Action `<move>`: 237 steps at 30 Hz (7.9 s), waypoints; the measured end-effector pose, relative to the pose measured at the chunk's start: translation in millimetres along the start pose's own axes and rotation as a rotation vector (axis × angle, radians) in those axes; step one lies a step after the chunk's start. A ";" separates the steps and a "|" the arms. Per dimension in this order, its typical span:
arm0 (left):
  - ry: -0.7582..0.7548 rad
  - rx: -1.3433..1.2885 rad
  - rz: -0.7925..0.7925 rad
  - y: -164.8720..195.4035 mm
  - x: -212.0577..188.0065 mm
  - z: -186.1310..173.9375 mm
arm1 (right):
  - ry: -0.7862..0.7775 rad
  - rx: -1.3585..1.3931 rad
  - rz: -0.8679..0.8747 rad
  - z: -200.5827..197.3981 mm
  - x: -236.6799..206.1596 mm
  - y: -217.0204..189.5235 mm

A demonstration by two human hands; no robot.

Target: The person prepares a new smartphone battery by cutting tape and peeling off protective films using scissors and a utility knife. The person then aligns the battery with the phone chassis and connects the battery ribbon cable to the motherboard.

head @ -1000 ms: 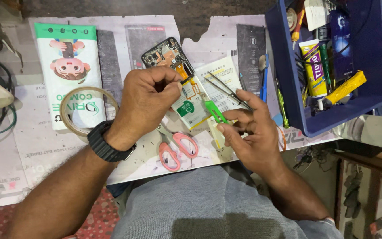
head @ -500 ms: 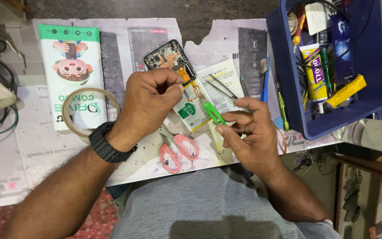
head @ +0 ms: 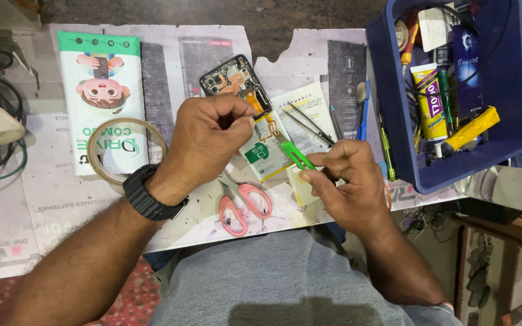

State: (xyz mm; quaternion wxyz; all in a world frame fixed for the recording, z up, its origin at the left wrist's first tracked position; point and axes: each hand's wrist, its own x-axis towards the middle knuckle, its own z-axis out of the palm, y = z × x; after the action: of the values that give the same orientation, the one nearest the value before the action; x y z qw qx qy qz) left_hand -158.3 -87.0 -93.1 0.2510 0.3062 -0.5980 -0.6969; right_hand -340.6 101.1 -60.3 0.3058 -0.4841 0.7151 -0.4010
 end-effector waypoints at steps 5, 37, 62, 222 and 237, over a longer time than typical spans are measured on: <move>-0.016 -0.042 0.030 0.6 0.5 1.3 | -0.017 0.141 0.026 -0.4 -0.2 7.2; -0.097 -0.034 -0.028 6.5 0.6 -1.6 | -0.037 0.177 0.023 -29.8 -12.3 -9.5; -0.042 -0.065 -0.014 -1.9 1.8 2.6 | 0.027 0.195 0.093 -7.2 -4.7 -11.6; 0.020 0.090 0.102 16.7 17.7 -48.8 | 0.129 0.816 -0.309 20.2 84.2 26.4; 0.032 0.116 0.119 15.3 19.5 -48.0 | 0.168 0.766 -0.269 20.9 87.3 25.6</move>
State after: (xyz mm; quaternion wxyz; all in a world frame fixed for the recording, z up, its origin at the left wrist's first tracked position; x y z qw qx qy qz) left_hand -137.1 -136.0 -85.1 0.2832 0.2954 -0.6505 -0.6399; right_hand -364.8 18.8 -97.1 0.3495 -0.3900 0.4670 -0.7125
